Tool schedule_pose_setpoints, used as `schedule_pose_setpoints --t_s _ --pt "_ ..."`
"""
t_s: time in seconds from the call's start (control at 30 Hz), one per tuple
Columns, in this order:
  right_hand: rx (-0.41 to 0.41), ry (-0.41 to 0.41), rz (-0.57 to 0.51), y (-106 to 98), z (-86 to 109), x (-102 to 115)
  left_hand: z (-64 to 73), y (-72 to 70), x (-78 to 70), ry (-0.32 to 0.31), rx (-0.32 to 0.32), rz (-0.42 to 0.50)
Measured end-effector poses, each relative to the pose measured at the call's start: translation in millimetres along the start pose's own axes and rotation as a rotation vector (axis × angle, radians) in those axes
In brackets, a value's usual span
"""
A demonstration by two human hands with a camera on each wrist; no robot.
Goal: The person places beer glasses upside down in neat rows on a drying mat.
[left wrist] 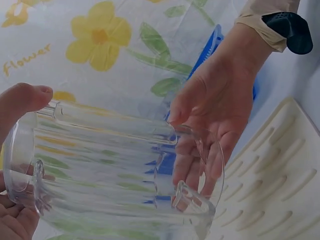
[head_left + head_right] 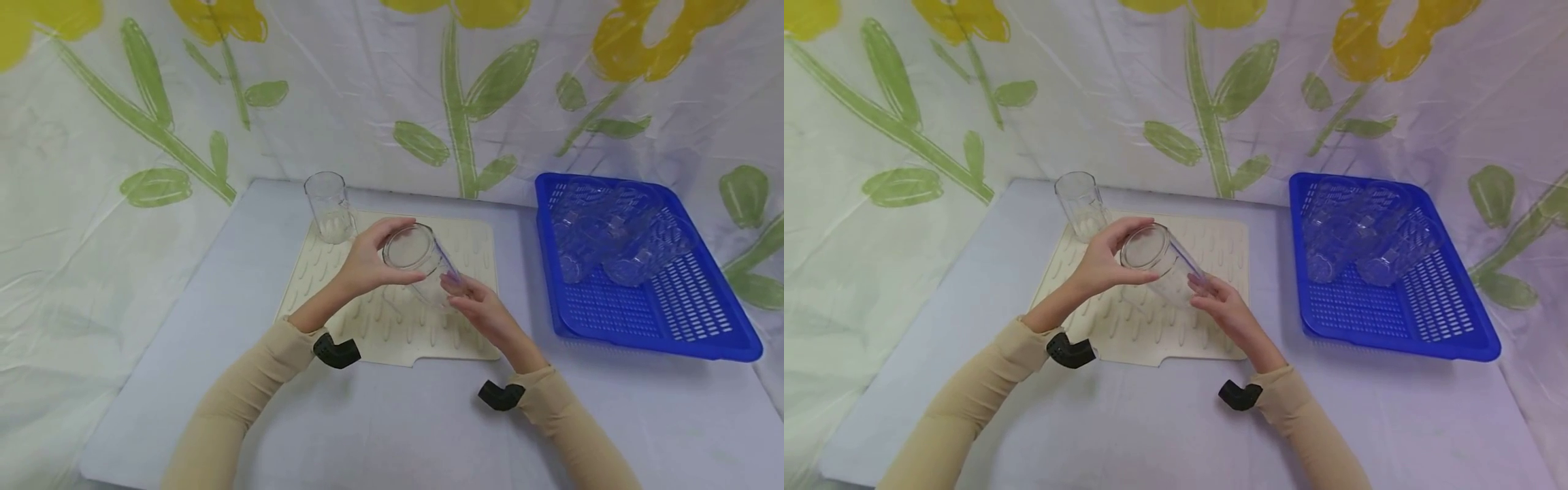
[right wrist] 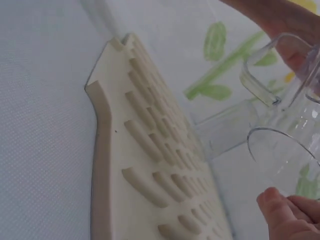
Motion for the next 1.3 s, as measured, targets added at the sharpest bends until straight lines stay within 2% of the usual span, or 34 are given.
schedule_pose_setpoints --t_s 0.23,0.33,0.5,0.73,0.93,1.17,1.3 --pt "-0.085 0.038 0.235 3 -1.0 -4 -0.5 6.5 -1.0 -0.046 0.01 -0.116" --pt "-0.104 0.036 0.281 6 -0.8 -4 -1.1 7.9 -0.3 -0.05 0.017 -0.145" --pt "-0.126 0.028 0.292 7 -0.5 -3 -3.6 10.2 -0.2 -0.035 0.034 -0.151" --pt "-0.083 0.002 0.328 8 -4.2 -5 -7.4 10.5 -1.6 -0.077 0.041 -0.197" --pt "-0.087 0.008 0.324 10 -5.8 -4 -15.8 8.7 -4.1 -0.101 0.079 -0.25" --pt "-0.118 0.01 0.25 9 -5.0 -1 -30.7 2.9 -6.5 -0.192 0.087 -0.319" --pt "-0.122 0.014 0.244 4 -0.6 -1 -40.8 -1.3 -6.8 -0.264 0.087 -0.306"
Point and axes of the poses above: each hand's wrist, its own z-axis away from the middle knuckle, its own y-axis out of the palm, x = y × z, the point moved 2 cm from there along -z, towards the middle knuckle, and after that the axes turned 6 degrees about -x, right-handed, at the moved point
